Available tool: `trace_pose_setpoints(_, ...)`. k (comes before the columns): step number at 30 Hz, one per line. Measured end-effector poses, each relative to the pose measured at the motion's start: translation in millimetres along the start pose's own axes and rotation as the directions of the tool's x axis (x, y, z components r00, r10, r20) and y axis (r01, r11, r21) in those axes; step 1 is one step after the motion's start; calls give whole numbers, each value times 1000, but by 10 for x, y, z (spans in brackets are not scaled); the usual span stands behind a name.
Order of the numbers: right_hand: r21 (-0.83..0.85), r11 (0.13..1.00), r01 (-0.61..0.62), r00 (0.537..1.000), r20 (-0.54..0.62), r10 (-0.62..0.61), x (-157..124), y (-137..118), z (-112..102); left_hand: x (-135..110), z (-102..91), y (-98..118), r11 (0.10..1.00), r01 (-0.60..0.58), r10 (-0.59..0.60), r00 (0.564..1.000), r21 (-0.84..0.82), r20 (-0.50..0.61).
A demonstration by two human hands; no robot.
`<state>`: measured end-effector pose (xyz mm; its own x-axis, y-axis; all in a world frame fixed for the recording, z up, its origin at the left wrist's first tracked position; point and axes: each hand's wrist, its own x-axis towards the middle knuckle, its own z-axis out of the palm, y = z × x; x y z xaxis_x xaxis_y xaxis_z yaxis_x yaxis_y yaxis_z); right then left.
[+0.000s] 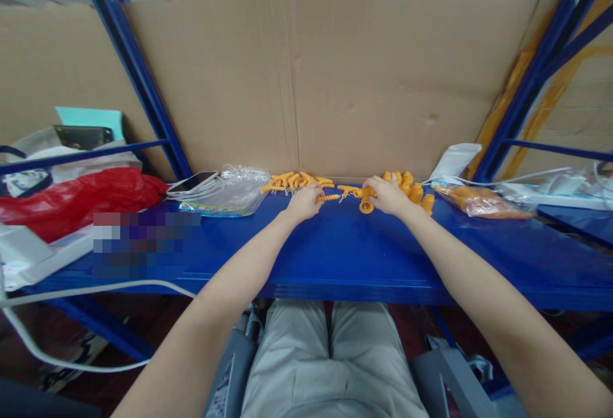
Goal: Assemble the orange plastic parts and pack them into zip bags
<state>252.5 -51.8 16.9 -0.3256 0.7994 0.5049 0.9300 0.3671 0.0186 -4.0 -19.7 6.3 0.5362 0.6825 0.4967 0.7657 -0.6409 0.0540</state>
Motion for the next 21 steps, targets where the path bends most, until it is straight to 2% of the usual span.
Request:
trace_pose_setpoints(6, -41, 998, -39, 999, 31, 40, -13, -26, -29, 2, 5, 17, 999, 1, -1, 1000, -37, -12)
trace_pose_setpoints(15, 77, 993, 90, 996, -20, -89, 25, -17, 45, -10, -2, 40, 999, 1, -2, 1000, -47, -11)
trace_pose_setpoints(21, 96, 995, 31, 997, -67, -25, 37, 106, 112, -16, -31, 53, 1000, 11, -11, 1000, -19, 10)
